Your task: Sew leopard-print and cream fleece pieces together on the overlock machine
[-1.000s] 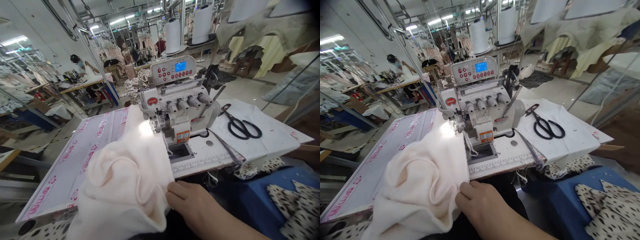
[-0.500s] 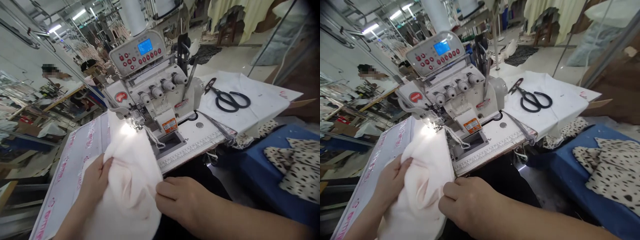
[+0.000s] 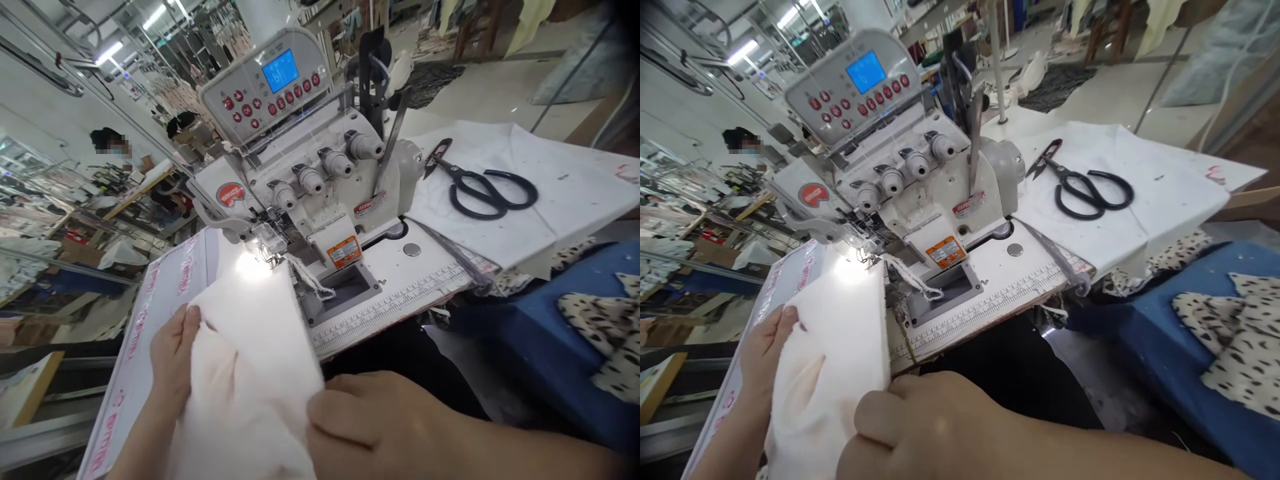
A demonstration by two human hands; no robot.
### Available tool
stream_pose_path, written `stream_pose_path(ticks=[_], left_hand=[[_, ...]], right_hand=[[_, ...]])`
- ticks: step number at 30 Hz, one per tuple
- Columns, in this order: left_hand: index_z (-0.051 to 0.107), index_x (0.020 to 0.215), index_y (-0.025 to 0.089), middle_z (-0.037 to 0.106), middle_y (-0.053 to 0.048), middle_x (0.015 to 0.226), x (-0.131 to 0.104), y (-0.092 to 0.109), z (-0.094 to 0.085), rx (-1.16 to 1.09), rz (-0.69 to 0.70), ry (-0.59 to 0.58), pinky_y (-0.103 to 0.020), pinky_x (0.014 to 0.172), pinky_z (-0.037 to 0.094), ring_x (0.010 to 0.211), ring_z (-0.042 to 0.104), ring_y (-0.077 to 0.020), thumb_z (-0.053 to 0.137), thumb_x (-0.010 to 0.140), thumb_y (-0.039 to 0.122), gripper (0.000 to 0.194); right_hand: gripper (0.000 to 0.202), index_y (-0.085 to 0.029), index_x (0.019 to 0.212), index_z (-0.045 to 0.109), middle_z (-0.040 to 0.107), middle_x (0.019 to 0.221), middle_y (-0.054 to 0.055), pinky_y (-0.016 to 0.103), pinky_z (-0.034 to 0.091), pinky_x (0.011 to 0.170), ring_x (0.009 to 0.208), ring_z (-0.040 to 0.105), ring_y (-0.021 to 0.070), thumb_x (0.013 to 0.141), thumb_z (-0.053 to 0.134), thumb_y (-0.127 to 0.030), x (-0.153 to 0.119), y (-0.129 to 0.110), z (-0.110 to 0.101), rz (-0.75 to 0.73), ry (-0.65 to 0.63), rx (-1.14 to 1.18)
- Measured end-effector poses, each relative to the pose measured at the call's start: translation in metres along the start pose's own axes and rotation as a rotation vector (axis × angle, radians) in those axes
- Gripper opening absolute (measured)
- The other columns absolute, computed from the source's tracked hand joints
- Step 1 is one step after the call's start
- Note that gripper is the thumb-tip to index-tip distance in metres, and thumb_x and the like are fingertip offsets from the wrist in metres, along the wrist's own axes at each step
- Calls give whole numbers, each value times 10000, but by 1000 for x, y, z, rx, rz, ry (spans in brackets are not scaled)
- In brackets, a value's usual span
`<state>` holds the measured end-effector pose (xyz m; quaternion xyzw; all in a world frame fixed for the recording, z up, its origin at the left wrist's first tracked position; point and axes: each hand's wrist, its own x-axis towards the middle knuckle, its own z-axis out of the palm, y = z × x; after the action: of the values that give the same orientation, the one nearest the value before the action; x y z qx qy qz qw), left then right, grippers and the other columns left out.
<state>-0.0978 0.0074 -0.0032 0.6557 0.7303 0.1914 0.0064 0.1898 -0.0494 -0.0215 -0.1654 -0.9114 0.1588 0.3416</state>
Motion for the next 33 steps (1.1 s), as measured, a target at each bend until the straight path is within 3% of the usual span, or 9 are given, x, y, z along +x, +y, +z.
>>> stream_pose_path(ticks=[4,8,15,24,29,33], left_hand=[[456,623,176,462,29,545,-13,6,-6,-3,26,-8,-228,534,309,543,436,-123,331,873,408,363],[463,660,182,508,24,601,-8,9,-5,25,74,34,-224,565,330,592,477,-130,318,875,382,328],[413,635,177,461,28,560,20,2,-2,27,123,119,-221,529,291,543,431,-120,314,884,341,315],[405,652,177,437,20,559,56,-3,-6,39,217,220,-234,524,265,541,410,-123,312,881,332,292],[409,641,173,429,8,559,91,-7,-7,84,261,298,-249,523,256,544,395,-134,306,877,338,306],[545,844,169,556,-25,750,109,-6,-5,-16,220,304,-251,583,336,671,489,-152,376,850,321,227]], right_hand=[[134,-167,677,529,534,677,-11,228,400,504,559,430,108,792,521,-100,-4,-1,-7,78,-116,-2],[143,-151,765,567,574,747,47,233,437,566,638,507,137,811,449,-85,-5,5,-2,188,-152,57],[258,-171,787,579,575,741,41,205,432,576,628,527,117,834,354,-54,5,24,9,259,14,80],[285,-174,760,577,581,750,32,180,436,576,650,539,108,772,341,-15,33,52,4,266,58,-2],[268,-163,784,586,608,804,46,189,456,599,707,577,122,774,354,-29,50,71,4,256,144,-53],[258,-190,899,581,616,972,48,233,478,749,884,585,150,812,377,-59,51,81,12,278,264,-24]])
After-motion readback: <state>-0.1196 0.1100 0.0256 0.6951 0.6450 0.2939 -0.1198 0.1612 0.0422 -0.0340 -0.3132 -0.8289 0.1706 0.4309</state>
